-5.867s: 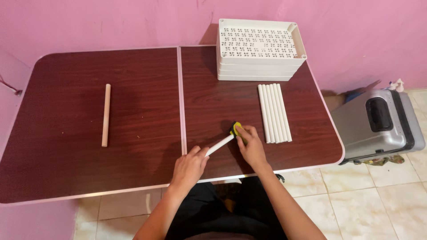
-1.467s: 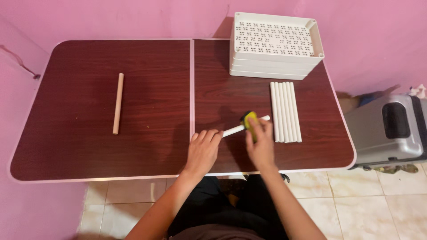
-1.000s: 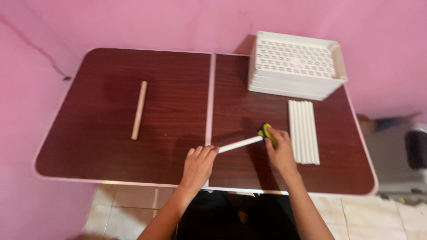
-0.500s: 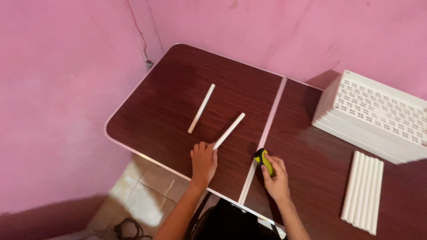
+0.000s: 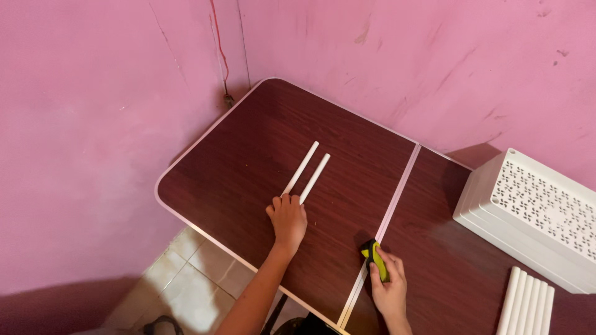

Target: The person sands multiple white cylindrical rods one by one using a yellow sanding block. They hold each rod with the left hand and rub the sanding block along its length, then place the finished rod on the table.

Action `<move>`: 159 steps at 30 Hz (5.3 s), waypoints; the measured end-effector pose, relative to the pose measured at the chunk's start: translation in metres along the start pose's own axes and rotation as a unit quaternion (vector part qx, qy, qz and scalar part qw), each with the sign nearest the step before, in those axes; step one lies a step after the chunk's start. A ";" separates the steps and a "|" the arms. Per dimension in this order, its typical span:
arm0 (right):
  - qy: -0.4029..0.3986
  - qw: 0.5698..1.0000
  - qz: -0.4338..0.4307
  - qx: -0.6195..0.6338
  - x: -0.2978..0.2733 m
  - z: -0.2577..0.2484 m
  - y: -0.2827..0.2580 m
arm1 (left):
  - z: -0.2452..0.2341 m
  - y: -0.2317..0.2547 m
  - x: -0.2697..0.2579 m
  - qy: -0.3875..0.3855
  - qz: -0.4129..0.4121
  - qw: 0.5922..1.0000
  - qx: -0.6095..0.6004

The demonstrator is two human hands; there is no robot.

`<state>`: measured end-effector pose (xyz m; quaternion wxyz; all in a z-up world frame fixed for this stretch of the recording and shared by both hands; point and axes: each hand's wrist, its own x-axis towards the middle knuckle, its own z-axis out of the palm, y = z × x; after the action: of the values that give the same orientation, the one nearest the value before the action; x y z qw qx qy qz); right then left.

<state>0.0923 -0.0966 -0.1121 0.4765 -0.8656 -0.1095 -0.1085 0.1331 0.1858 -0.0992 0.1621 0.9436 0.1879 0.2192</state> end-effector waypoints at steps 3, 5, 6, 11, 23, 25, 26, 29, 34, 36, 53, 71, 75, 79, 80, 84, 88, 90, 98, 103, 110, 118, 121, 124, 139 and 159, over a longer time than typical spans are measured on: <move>-0.017 0.999 0.037 0.029 0.001 0.001 0.006 | 0.000 -0.002 0.010 -0.005 0.001 1.000 -0.016; -0.004 1.000 0.010 0.026 0.002 0.002 0.010 | 0.001 -0.004 0.016 0.004 0.007 1.000 -0.020; 0.002 1.000 -0.001 0.024 0.000 0.003 0.011 | 0.001 -0.005 0.019 0.011 0.010 1.000 -0.016; -0.005 1.000 0.013 0.015 -0.001 0.003 0.015 | 0.004 -0.009 0.027 0.029 0.027 0.999 -0.014; -0.009 1.000 0.011 0.010 -0.002 0.001 0.015 | 0.008 -0.010 0.038 0.004 0.015 1.000 -0.015; -0.006 1.000 0.000 0.017 -0.001 0.001 0.013 | 0.008 -0.010 0.039 0.018 0.021 1.000 -0.005; -0.006 1.000 -0.005 0.021 0.000 0.000 0.014 | 0.008 -0.011 0.039 0.018 0.020 1.000 -0.002; -0.010 1.000 0.005 0.021 0.000 0.001 0.013 | 0.008 -0.013 0.038 0.015 0.017 1.000 0.008; -0.025 0.998 0.047 0.023 -0.001 0.000 0.015 | 0.009 -0.018 0.037 0.036 0.023 0.999 0.019; -0.022 0.999 0.036 0.026 -0.001 0.000 0.016 | 0.010 -0.019 0.037 0.041 0.023 0.999 0.013; -0.016 0.999 0.021 0.043 -0.001 0.002 0.018 | 0.013 -0.025 0.040 0.053 0.024 0.998 0.030; -0.017 0.998 0.014 0.051 0.000 -0.001 0.012 | -0.002 -0.017 0.034 0.056 0.036 0.998 0.003; -0.021 0.995 0.021 0.100 0.002 -0.001 0.013 | -0.015 0.007 0.008 0.047 0.082 0.995 -0.040; -0.021 0.993 -0.005 0.115 0.005 -0.008 0.021 | -0.016 0.046 -0.019 -0.040 0.135 0.985 -0.105; -0.014 0.993 -0.010 0.115 0.005 -0.013 0.023 | -0.015 0.055 -0.023 -0.042 0.142 0.982 -0.116; 0.022 0.991 0.000 0.129 -0.002 -0.039 0.024 | -0.014 0.090 -0.032 -0.081 0.164 0.972 -0.149; 0.039 0.992 0.011 0.115 -0.015 -0.075 0.022 | -0.011 0.124 -0.042 -0.125 0.180 0.961 -0.171; 0.044 0.993 0.029 0.104 -0.024 -0.094 0.019 | -0.008 0.142 -0.054 -0.133 0.210 0.951 -0.185; 0.142 0.986 0.051 0.066 -0.066 -0.168 0.033 | 0.028 0.226 -0.114 -0.243 0.301 0.882 -0.268; 0.232 0.967 0.097 0.048 -0.094 -0.209 0.053 | 0.047 0.283 -0.150 -0.316 0.326 0.839 -0.299; 0.311 0.938 0.149 0.027 -0.133 -0.244 0.079 | 0.063 0.343 -0.185 -0.324 0.358 0.836 -0.263; 0.318 0.931 0.177 0.023 -0.165 -0.255 0.097 | 0.076 0.344 -0.188 -0.251 0.307 0.857 -0.329; 0.314 0.929 0.193 0.036 -0.168 -0.253 0.098 | 0.070 0.342 -0.185 -0.288 0.286 0.857 -0.317; 0.311 0.932 0.187 0.016 -0.165 -0.250 0.099 | 0.061 0.342 -0.184 -0.319 0.299 0.859 -0.266; 0.292 0.951 0.102 -0.029 -0.167 -0.236 0.088 | 0.041 0.235 -0.170 -0.394 0.127 0.826 -0.382; -0.036 0.923 -0.350 -0.153 -0.053 -0.098 -0.068 | -0.061 0.069 -0.188 -0.366 -0.107 0.681 -0.625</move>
<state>0.0133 -0.1491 -0.0221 0.2657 -0.8378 -0.4048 -0.2523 -0.0327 0.0594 -0.0867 0.7927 0.6012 0.0327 -0.0960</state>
